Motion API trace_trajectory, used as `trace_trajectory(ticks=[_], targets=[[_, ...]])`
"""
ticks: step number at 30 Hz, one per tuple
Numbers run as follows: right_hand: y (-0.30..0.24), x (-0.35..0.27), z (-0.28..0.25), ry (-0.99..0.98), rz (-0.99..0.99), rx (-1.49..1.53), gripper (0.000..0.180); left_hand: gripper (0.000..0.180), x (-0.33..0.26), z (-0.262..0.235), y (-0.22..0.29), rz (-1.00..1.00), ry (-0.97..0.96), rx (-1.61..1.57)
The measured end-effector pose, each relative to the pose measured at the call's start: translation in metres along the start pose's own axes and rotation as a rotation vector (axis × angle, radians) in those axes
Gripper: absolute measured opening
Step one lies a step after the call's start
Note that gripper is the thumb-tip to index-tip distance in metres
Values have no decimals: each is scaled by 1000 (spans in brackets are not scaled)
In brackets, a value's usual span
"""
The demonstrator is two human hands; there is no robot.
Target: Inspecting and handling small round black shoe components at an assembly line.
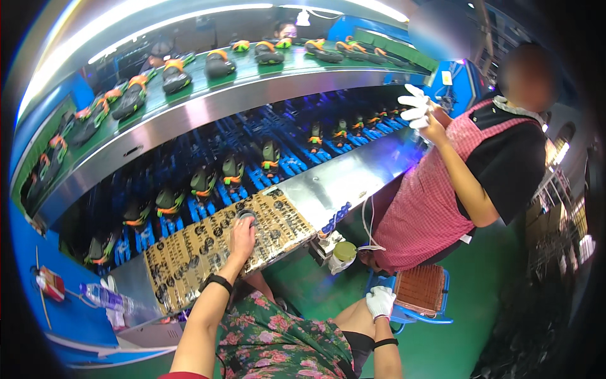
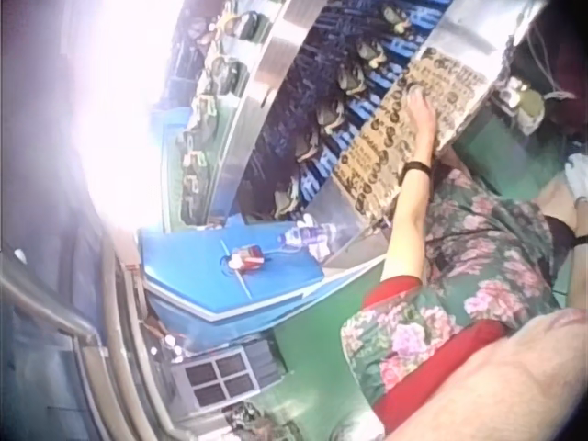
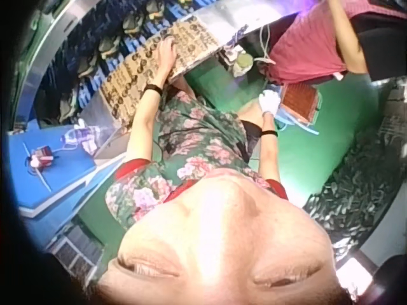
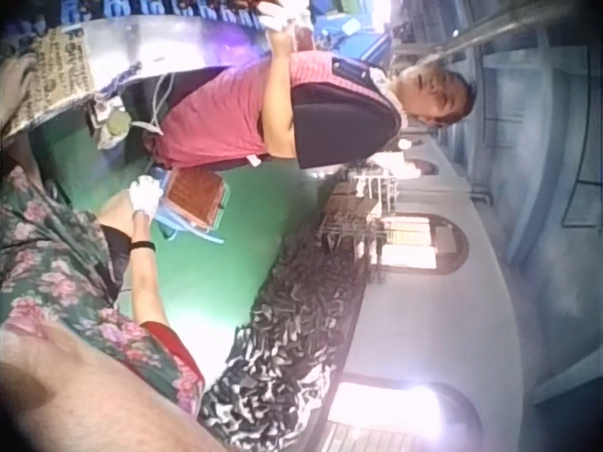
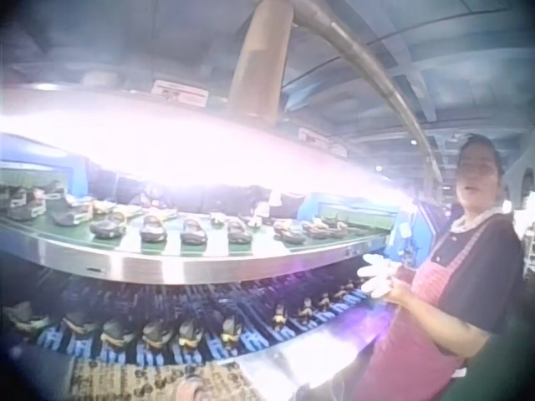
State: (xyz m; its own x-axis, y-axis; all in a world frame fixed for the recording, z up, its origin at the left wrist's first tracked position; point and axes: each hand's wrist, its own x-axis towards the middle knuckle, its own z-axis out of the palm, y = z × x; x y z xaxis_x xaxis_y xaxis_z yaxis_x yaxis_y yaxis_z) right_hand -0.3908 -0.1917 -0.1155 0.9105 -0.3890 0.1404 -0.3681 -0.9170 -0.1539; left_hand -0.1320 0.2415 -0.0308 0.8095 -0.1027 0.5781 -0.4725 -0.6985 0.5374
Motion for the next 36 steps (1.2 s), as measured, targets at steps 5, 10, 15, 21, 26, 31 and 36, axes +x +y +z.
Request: trace_trajectory(ticks=[5,10,15,21,26,31,36], targets=[[-5,5,-1,53,-14,96,21,29,-2,2,3,-25,13,48],[-24,17,-1,-35,-42,-2,22,27,-4,4,6,-21,12,24],[-14,11,0,-24,-48,7,22,27,-3,6,2,-39,3,15],[-3,0,4,8,43,27,18,27,-7,2,-2,-33,21,-8],[-23,10,4,58,-71,80,19,26,-6,3,2,4,48,-29],[-35,19,7,-14,-152,-165,20,27,-4,11,1,-23,12,-32],[-15,11,0,-38,-87,-117,23,23,-2,3,0,-62,15,-16]])
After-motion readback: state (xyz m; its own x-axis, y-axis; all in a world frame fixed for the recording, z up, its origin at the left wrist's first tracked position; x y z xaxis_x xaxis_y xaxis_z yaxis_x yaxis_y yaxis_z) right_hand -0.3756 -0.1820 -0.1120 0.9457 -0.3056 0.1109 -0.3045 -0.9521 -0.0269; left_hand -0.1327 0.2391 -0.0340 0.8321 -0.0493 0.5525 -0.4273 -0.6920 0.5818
